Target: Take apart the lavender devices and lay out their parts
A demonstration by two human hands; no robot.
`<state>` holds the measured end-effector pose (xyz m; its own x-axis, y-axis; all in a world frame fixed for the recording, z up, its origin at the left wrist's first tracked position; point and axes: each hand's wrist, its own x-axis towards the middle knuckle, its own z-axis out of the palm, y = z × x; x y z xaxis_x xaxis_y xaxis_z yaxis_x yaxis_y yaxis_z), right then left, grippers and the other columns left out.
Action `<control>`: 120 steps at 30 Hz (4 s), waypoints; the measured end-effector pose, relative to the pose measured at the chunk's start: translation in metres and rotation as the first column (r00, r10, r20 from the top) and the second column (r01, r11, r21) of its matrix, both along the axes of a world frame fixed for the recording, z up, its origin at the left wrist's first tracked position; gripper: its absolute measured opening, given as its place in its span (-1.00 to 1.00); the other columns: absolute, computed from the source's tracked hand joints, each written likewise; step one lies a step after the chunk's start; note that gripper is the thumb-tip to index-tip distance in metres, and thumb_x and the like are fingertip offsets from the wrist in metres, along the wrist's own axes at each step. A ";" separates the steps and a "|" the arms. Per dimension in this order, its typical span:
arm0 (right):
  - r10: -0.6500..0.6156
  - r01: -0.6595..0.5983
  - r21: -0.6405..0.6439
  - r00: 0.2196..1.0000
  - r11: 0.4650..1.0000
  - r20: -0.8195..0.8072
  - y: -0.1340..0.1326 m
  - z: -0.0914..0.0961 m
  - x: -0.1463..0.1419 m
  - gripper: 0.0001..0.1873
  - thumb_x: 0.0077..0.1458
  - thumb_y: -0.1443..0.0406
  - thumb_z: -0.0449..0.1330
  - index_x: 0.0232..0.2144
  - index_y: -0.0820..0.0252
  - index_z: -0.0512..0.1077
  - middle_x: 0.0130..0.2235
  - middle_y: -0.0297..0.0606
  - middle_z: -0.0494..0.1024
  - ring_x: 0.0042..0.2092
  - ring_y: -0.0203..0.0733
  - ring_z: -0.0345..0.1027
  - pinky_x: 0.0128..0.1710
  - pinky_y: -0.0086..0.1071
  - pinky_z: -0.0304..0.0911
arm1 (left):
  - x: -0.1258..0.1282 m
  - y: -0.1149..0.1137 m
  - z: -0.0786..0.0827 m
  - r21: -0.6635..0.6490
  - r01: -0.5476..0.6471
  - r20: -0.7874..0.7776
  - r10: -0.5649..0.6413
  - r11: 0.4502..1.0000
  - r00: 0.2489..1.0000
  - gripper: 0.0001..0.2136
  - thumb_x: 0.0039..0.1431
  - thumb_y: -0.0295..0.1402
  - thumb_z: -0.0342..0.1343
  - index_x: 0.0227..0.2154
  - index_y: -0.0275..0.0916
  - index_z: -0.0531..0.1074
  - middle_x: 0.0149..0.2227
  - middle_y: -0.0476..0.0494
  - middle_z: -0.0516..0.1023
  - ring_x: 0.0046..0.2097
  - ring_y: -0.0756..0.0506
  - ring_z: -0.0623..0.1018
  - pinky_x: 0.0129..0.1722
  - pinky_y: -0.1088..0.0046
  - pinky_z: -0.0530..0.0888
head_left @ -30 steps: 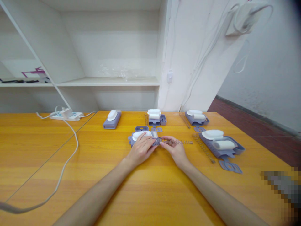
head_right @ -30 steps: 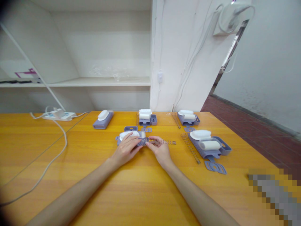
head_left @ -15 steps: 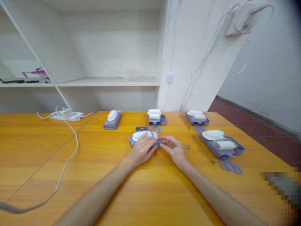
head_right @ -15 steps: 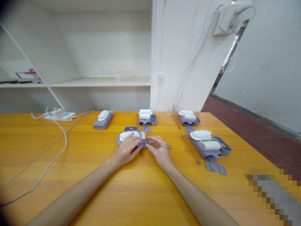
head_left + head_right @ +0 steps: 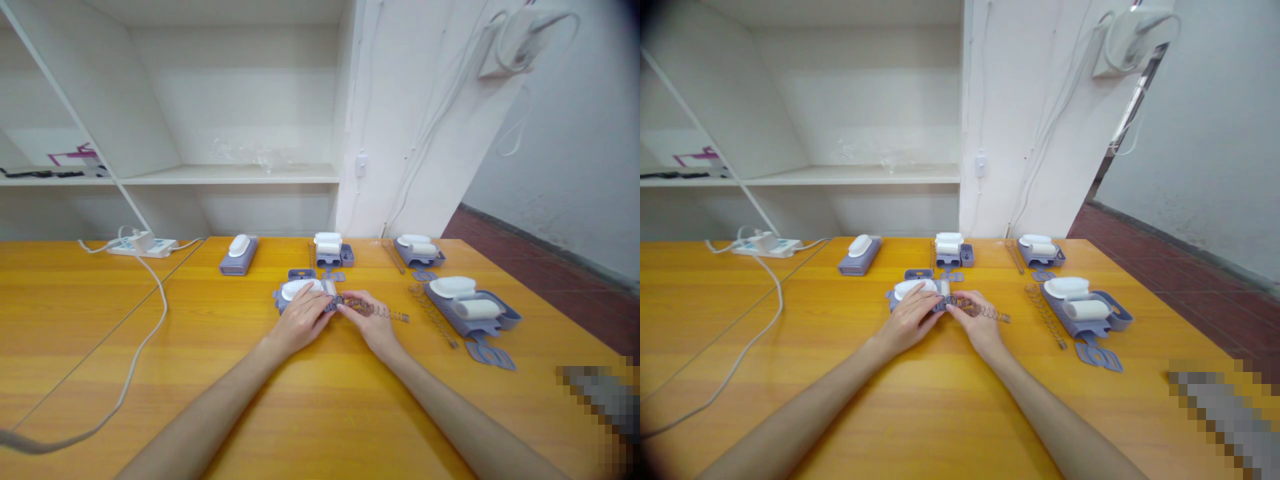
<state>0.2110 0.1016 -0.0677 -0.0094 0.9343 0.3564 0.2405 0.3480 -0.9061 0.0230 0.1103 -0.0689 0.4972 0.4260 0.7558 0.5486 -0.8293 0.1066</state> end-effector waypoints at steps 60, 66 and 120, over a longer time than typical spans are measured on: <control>-0.011 0.007 0.086 0.999 0.996 0.038 -0.003 -0.015 -0.005 -0.74 -0.01 0.21 0.24 -0.24 0.17 0.45 -0.21 -0.19 0.53 -0.17 -0.12 0.42 -0.12 -0.19 0.36 | 0.023 -0.012 -0.003 -0.712 0.366 0.549 0.150 0.599 0.822 -0.60 0.12 -0.28 0.09 0.01 -0.32 0.29 -0.33 -0.15 0.51 -0.34 -0.04 0.57 -0.33 0.47 0.52; 0.008 -0.011 0.073 0.999 0.997 0.043 -0.003 -0.016 -0.005 -0.75 0.00 0.20 0.23 -0.24 0.17 0.45 -0.21 -0.20 0.53 -0.15 -0.12 0.42 -0.12 -0.21 0.36 | 0.023 -0.011 -0.004 -0.713 0.391 0.563 0.142 0.582 0.815 -0.61 0.13 -0.30 0.09 0.01 -0.32 0.30 -0.30 -0.17 0.52 -0.32 -0.05 0.57 -0.30 0.44 0.52; -0.005 -0.003 0.122 0.998 0.993 0.066 -0.006 -0.017 -0.008 -0.71 -0.03 0.24 0.27 -0.20 0.16 0.47 -0.19 -0.19 0.54 -0.18 -0.11 0.46 -0.22 -0.27 0.45 | 0.022 -0.011 -0.002 -0.749 0.540 0.637 0.196 0.383 0.745 -0.48 0.06 -0.26 0.14 0.06 -0.38 0.24 -0.44 -0.11 0.50 -0.53 0.00 0.51 -0.51 0.49 0.49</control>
<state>0.2027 0.0952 -0.0844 -0.0356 0.8841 0.4659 0.2993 0.4542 -0.8391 0.0452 0.0989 -0.0705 0.3052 0.9429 0.1331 -0.0808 -0.1136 0.9902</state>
